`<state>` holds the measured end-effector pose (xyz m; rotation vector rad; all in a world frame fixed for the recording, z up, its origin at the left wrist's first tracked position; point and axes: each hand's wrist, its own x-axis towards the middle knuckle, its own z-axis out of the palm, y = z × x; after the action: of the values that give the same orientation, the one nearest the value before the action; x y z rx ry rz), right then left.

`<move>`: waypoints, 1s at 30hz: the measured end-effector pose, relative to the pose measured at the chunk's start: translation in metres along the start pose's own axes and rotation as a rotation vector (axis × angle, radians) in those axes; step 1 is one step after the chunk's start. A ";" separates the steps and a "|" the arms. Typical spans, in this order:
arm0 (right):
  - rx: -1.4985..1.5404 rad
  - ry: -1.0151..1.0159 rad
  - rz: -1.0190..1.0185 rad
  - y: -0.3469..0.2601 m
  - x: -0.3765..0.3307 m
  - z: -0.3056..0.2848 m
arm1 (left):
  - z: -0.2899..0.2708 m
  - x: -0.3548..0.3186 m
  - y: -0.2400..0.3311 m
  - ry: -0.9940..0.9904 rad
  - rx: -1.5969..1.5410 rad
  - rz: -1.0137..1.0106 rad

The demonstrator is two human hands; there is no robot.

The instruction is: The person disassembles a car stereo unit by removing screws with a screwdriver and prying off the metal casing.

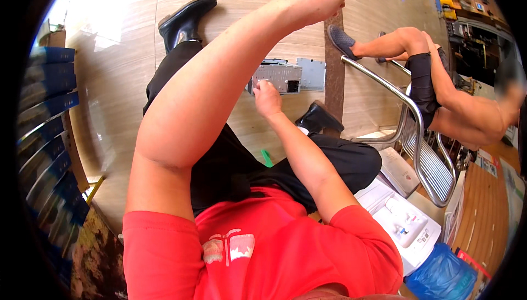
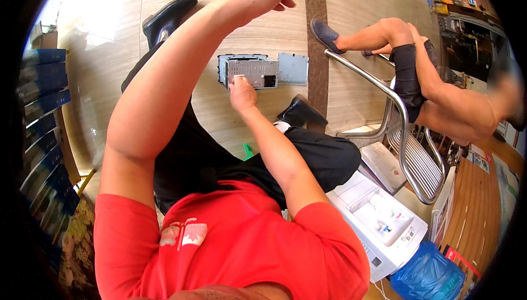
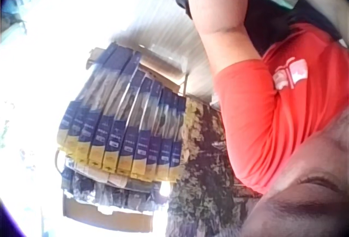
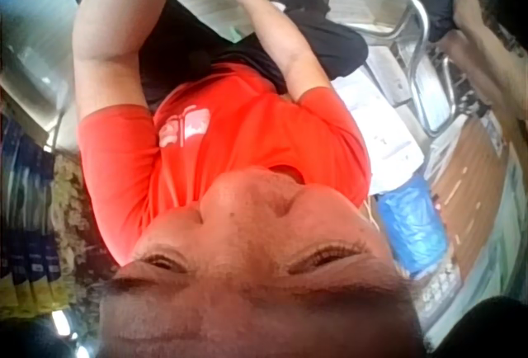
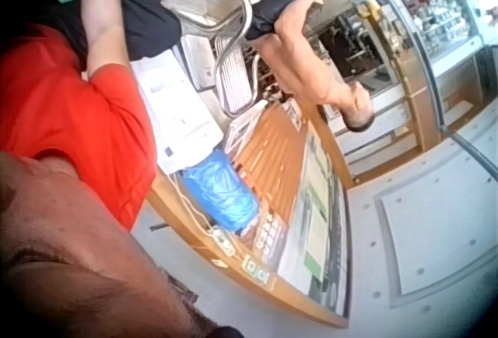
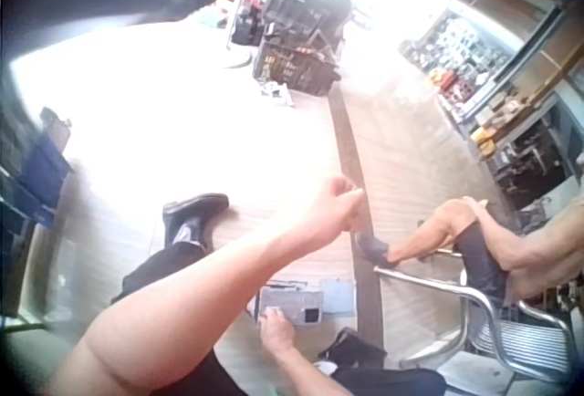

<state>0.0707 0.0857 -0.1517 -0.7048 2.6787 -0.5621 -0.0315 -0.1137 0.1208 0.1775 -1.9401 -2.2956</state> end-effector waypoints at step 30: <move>0.325 -0.087 0.175 0.042 -0.042 -0.038 | 0.002 0.002 -0.028 -0.061 -0.101 -0.110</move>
<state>0.0738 0.1519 -0.1288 -0.3905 2.4540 -0.8704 -0.0341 -0.1075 0.0935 0.2111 -1.8807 -2.4902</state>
